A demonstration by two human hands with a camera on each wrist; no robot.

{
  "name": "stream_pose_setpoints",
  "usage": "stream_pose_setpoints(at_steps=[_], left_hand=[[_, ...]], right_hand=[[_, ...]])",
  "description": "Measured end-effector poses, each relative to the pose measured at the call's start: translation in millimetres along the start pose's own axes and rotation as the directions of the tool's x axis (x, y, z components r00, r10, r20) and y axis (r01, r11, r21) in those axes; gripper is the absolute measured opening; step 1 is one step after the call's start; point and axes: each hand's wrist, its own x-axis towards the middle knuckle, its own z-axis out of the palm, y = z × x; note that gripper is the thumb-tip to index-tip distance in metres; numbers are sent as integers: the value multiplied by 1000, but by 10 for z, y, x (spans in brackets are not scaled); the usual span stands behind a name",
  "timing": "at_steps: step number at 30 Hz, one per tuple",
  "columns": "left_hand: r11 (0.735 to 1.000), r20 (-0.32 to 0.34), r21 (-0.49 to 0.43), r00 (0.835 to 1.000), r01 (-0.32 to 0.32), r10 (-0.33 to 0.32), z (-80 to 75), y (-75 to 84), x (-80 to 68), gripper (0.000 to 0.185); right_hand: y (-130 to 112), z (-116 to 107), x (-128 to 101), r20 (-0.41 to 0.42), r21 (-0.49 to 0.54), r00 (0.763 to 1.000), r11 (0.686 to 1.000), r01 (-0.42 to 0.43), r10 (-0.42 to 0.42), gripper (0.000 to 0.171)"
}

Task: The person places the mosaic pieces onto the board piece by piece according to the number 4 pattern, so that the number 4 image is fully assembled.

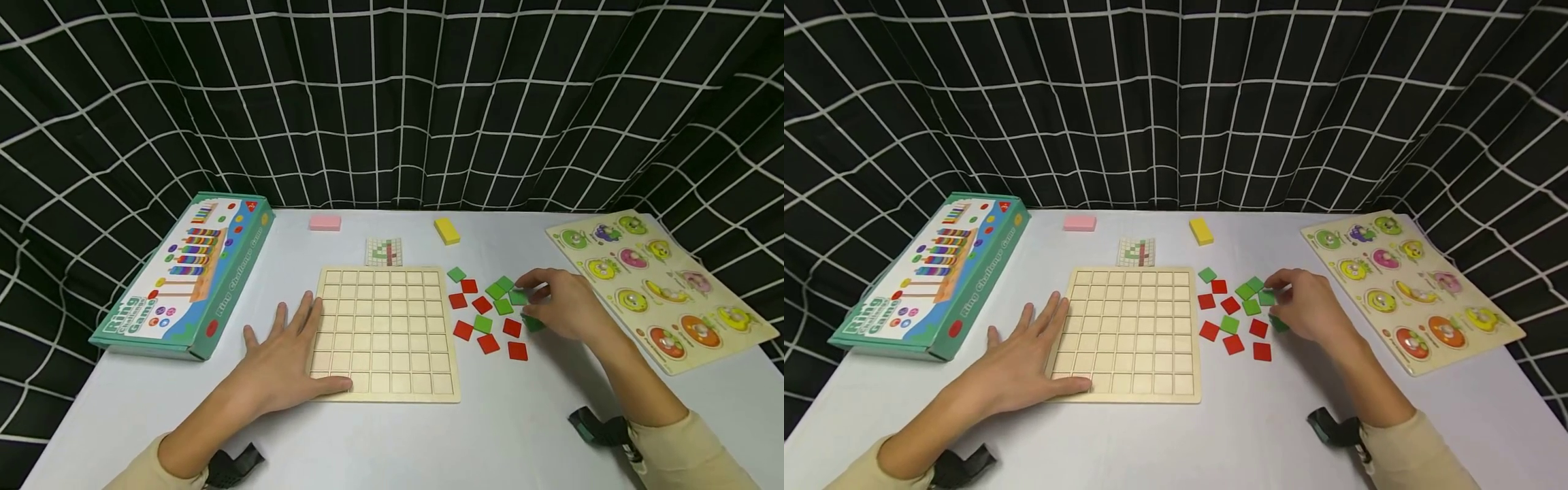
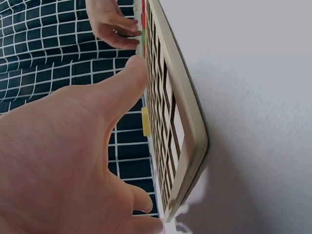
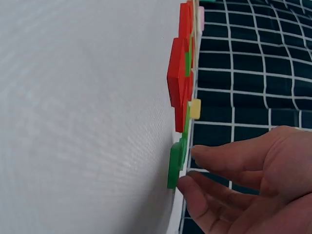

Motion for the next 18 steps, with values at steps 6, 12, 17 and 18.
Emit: stream_pose_setpoints(at_steps=[6, 12, 17, 18], left_hand=[[1000, 52, -13, 999, -15, 16, -22, -41, -2, 139], [999, 91, 3, 995, -35, 35, -28, -72, 1, 137], [999, 100, 4, 994, -53, 52, -40, -102, -9, 132], [998, 101, 0, 993, -55, 55, -41, -106, -9, 132]], right_hand=[[77, -4, 57, 10, 29, 1000, 999, 24, -25, 36], [132, 16, 108, 10, 43, 999, 999, 32, -33, 34], [115, 28, 137, 22, 33, 1000, 999, 17, -18, 32], [110, 28, 145, 25, 31, 999, 999, 21, -21, 32]])
